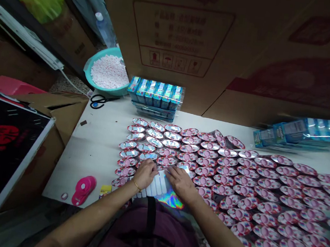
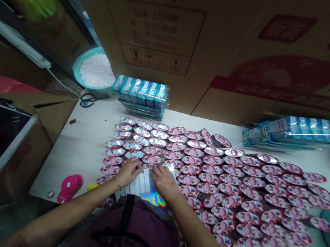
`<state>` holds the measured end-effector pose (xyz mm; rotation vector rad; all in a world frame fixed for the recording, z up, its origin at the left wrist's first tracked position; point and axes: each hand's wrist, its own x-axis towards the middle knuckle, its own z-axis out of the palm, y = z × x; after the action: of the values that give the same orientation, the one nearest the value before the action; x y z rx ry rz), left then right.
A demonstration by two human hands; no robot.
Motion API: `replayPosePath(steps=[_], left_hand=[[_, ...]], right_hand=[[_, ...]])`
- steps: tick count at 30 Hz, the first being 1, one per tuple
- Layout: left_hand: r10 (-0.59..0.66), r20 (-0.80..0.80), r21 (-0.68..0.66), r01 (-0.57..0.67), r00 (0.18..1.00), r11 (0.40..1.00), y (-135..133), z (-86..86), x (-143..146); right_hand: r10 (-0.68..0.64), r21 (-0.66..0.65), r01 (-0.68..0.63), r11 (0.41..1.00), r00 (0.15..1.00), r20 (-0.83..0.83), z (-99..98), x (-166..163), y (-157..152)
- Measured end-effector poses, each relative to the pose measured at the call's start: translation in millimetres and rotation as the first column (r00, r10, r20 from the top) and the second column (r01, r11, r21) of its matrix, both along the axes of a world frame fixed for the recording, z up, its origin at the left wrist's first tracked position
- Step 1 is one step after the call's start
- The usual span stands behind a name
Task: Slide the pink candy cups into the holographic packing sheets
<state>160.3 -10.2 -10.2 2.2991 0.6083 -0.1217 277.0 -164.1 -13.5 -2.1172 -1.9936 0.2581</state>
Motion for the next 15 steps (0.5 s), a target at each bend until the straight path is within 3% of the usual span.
replayPosePath(steps=[3, 6, 8, 10, 11, 13, 15], left_hand=[[0.023, 0.033, -0.021, -0.023, 0.999, 1.000, 1.0, -2.2, -2.3], [0.036, 0.021, -0.043, -0.035, 0.999, 0.998, 1.6, -2.9, -1.6], [0.070, 0.038, -0.108, -0.066, 0.997, 0.992, 1.7, -1.1, 2.2], [0.164, 0.059, -0.288, -0.141, 0.985, 0.947, 1.5, 2.2, 8.6], [0.237, 0.040, -0.419, -0.199, 0.971, 0.886, 1.4, 4.2, 12.6], [0.378, -0.069, -0.656, -0.327, 0.923, 0.680, 1.3, 8.1, 20.9], [0.465, -0.172, -0.774, -0.411, 0.869, 0.482, 1.9, 10.9, 28.7]], right_hand=[[-0.060, 0.032, 0.062, 0.998, 0.997, -0.055, 15.9, -3.2, -2.8], [-0.195, 0.009, 0.204, 0.979, 0.947, -0.256, 45.3, -0.6, 0.2], [-0.290, -0.016, 0.318, 0.948, 0.842, -0.455, 60.3, 8.1, 5.0], [-0.381, -0.062, 0.457, 0.887, 0.651, -0.656, 63.8, 20.2, 11.3], [-0.424, -0.104, 0.534, 0.839, 0.521, -0.741, 61.1, 26.0, 14.7], [-0.464, -0.219, 0.653, 0.725, 0.227, -0.856, 49.7, 34.4, 21.8], [-0.438, -0.321, 0.703, 0.635, -0.015, -0.899, 36.4, 37.0, 28.2]])
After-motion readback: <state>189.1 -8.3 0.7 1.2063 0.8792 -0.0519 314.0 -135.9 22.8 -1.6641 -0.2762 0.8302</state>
